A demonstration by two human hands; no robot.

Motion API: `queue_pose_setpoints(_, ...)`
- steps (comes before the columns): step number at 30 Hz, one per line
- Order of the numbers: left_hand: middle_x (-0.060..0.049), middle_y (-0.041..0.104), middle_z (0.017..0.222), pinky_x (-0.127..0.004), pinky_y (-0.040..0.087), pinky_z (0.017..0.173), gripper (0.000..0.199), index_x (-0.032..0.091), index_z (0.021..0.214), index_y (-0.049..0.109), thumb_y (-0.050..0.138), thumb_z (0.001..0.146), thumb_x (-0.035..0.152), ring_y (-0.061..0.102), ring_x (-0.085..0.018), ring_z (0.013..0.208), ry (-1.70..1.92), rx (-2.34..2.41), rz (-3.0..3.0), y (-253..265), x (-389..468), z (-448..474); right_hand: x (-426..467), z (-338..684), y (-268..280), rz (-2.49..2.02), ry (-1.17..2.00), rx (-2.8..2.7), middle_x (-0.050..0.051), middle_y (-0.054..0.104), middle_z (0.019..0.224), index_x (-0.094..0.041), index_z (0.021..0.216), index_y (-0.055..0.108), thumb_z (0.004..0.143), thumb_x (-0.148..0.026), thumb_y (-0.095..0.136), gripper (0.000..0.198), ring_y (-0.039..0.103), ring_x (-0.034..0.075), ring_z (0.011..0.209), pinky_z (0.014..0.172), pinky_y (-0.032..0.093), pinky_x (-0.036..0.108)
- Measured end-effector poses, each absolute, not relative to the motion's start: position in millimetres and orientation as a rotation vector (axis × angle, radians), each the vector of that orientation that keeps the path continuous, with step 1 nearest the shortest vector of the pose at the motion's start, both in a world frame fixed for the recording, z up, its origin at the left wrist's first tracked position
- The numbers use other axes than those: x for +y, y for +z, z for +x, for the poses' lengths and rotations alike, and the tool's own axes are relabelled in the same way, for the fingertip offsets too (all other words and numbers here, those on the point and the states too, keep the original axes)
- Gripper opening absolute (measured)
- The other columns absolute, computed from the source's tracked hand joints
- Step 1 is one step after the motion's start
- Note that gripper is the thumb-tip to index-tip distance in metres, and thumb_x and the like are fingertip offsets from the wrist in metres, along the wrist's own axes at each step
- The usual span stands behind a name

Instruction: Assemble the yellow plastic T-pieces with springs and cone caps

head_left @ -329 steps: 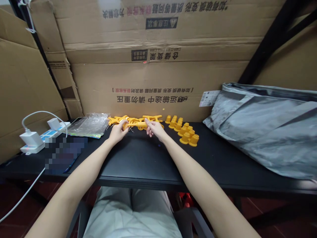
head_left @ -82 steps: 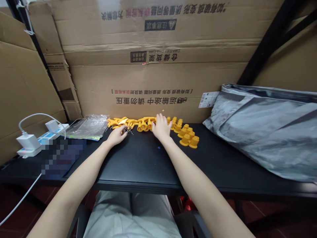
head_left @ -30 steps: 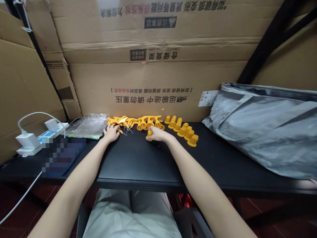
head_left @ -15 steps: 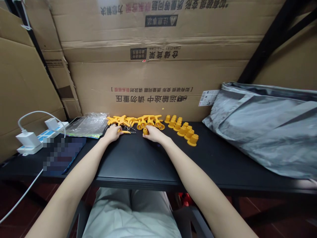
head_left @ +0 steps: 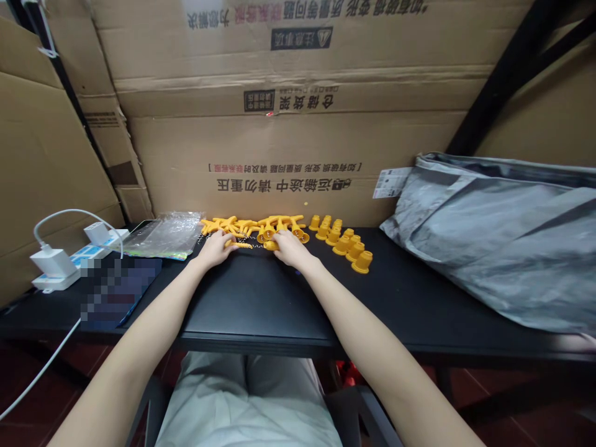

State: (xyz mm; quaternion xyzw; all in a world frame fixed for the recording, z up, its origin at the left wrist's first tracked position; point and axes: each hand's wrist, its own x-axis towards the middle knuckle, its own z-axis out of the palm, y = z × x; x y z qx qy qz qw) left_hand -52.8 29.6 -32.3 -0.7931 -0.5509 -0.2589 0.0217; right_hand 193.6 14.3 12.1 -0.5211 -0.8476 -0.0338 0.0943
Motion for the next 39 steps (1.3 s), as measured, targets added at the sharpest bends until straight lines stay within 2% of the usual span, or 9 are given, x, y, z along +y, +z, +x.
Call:
queue_pose_setpoints(4, -0.006, 0.056, 0.09, -0.037, 0.046, 0.086, 0.017, 0.022, 0.094, 0.066, 0.061, 0.084, 0.034, 0.056, -0.021, 0.087, -0.84, -1.697, -2.455, -32, 29, -52, 14, 195, 11, -1.577, -0.115, -2.495, 0.019, 0.06, 0.115, -0.008, 0.104, 0.064, 0.082, -0.003, 0.053, 0.025, 0.056, 0.028, 0.11, 0.094, 0.041, 0.035)
queue_pose_setpoints(9, -0.006, 0.056, 0.089, -0.037, 0.047, 0.084, 0.017, 0.021, 0.093, 0.067, 0.062, 0.084, 0.034, 0.056, -0.021, 0.085, -0.842, -1.68, -2.444, -31, 26, -50, 14, 193, 9, -1.487, -0.099, -2.517, 0.017, 0.06, 0.112, -0.009, 0.109, 0.065, 0.084, -0.009, 0.056, 0.027, 0.056, 0.028, 0.108, 0.093, 0.043, 0.036)
queue_pose_setpoints(13, -0.008, 0.057, 0.096, -0.037, 0.048, 0.085, 0.015, 0.021, 0.095, 0.066, 0.062, 0.084, 0.031, 0.058, -0.021, 0.087, -0.865, -1.659, -2.406, -26, 21, -47, 14, 191, 7, -1.402, -0.082, -2.507, 0.016, 0.059, 0.112, -0.011, 0.117, 0.064, 0.087, -0.013, 0.056, 0.031, 0.058, 0.027, 0.105, 0.094, 0.043, 0.036)
queue_pose_setpoints(17, -0.01, 0.057, 0.104, -0.037, 0.049, 0.082, 0.02, 0.021, 0.101, 0.064, 0.059, 0.086, 0.033, 0.059, -0.022, 0.087, -0.814, -1.716, -2.336, -18, 12, -39, 16, 190, 3, -1.375, -0.052, -2.469, 0.015, 0.056, 0.109, -0.013, 0.12, 0.065, 0.088, -0.019, 0.059, 0.033, 0.061, 0.026, 0.102, 0.094, 0.044, 0.036)
queue_pose_setpoints(23, -0.011, 0.059, 0.105, -0.037, 0.051, 0.078, 0.027, 0.022, 0.112, 0.059, 0.048, 0.092, 0.037, 0.063, -0.024, 0.086, -0.705, -1.78, -2.302, -8, -1, -29, 22, 191, -4, -1.2, -0.055, -2.405, 0.011, 0.051, 0.109, -0.017, 0.124, 0.062, 0.089, -0.017, 0.057, 0.036, 0.061, 0.02, 0.094, 0.089, 0.047, 0.034)
queue_pose_setpoints(32, -0.01, 0.062, 0.109, -0.038, 0.05, 0.089, 0.023, 0.021, 0.109, 0.053, 0.049, 0.091, 0.035, 0.062, -0.024, 0.101, -0.842, -1.697, -2.404, -18, 7, -33, 34, 200, -10, -0.98, 0.062, -2.394, 0.007, 0.047, 0.11, -0.025, 0.13, 0.059, 0.088, -0.012, 0.056, 0.045, 0.058, 0.017, 0.09, 0.09, 0.048, 0.036)
queue_pose_setpoints(39, -0.009, 0.064, 0.105, -0.04, 0.05, 0.09, 0.021, 0.022, 0.104, 0.054, 0.051, 0.089, 0.037, 0.063, -0.023, 0.099, -0.912, -1.642, -2.425, -22, 11, -36, 34, 199, -10, -0.964, 0.072, -2.403, 0.009, 0.049, 0.108, -0.022, 0.133, 0.057, 0.088, -0.01, 0.053, 0.047, 0.057, 0.019, 0.095, 0.093, 0.046, 0.039)
